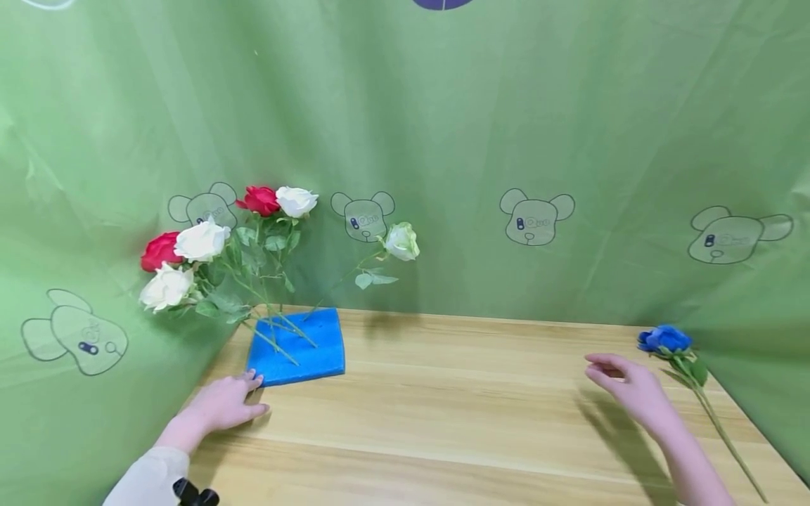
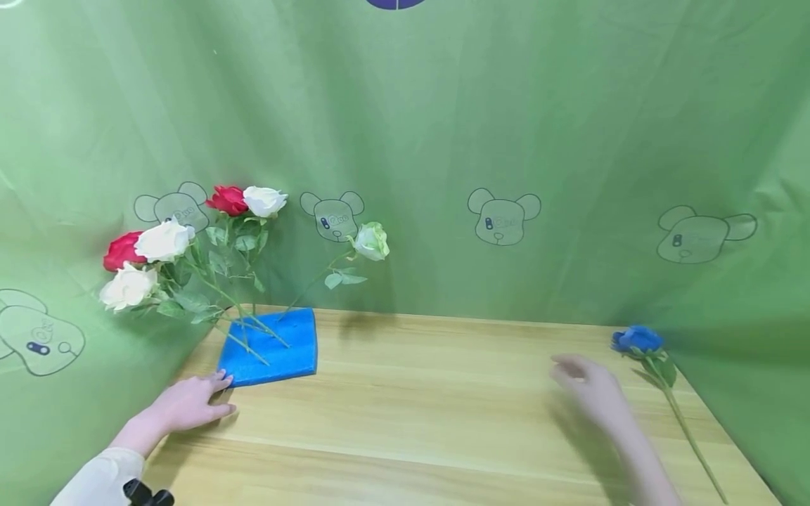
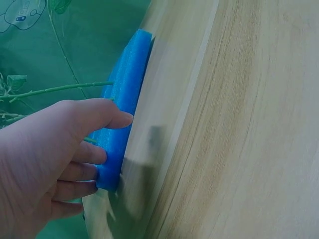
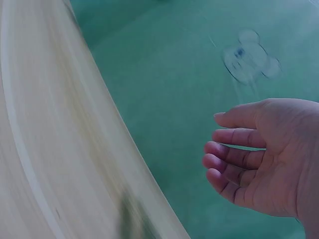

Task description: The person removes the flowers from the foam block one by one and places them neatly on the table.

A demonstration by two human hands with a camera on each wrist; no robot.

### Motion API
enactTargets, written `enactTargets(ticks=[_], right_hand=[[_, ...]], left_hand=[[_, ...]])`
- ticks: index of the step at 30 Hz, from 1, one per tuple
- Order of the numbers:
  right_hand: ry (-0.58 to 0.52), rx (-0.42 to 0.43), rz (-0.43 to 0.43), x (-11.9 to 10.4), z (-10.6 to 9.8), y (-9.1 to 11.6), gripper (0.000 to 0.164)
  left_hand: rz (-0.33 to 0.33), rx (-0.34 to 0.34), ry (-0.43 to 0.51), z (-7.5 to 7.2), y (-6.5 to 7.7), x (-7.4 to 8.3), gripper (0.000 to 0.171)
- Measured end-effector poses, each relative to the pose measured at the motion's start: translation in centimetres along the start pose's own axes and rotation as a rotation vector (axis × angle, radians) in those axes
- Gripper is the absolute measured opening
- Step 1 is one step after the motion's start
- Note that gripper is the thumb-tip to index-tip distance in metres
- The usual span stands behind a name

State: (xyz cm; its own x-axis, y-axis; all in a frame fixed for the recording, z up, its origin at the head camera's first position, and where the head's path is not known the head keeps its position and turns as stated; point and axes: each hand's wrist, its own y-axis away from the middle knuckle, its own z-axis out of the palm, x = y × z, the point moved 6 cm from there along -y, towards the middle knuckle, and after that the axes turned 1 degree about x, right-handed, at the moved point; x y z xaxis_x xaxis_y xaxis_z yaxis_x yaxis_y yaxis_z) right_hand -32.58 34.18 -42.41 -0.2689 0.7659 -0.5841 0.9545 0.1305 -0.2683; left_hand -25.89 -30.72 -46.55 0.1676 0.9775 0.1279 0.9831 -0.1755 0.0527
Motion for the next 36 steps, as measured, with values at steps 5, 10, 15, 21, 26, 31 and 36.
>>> enactTargets(ticks=[5,10,15,21,26,31,36], right_hand=[[-0.022,-0.063,-0.038,-3.3,2.8,-1.5,0.039],[-0.078,-0.102,-0.077,-5.9,5.8,-2.8,0.035],[-0.150,-0.150,-0.123,-8.7,8.9,-4.0,0.033],[-0.235,-0.229,-0.164,-12.3,12.4,-5.4,0.032],[-0.294,-0.303,-0.194,-15.1,15.3,-6.1,0.032],[-0.322,-0.357,-0.230,-17.2,18.0,-6.8,0.031],[-0.359,-0.405,-0.277,-18.9,20.8,-7.5,0.031]], left_hand=[[-0.005,0.001,0.008,0.2,0.0,0.0,0.076],[-0.014,0.014,0.025,0.0,-0.1,-0.1,0.074],[-0.012,0.042,0.031,-0.3,-0.4,-0.2,0.073],[-0.036,0.035,0.017,-0.6,-0.5,-0.2,0.073],[-0.044,0.042,0.000,-0.9,-0.6,-0.3,0.071],[-0.032,0.053,-0.004,-0.7,-0.9,-0.3,0.068],[-0.026,0.061,-0.018,-0.6,-1.2,-0.1,0.065]])
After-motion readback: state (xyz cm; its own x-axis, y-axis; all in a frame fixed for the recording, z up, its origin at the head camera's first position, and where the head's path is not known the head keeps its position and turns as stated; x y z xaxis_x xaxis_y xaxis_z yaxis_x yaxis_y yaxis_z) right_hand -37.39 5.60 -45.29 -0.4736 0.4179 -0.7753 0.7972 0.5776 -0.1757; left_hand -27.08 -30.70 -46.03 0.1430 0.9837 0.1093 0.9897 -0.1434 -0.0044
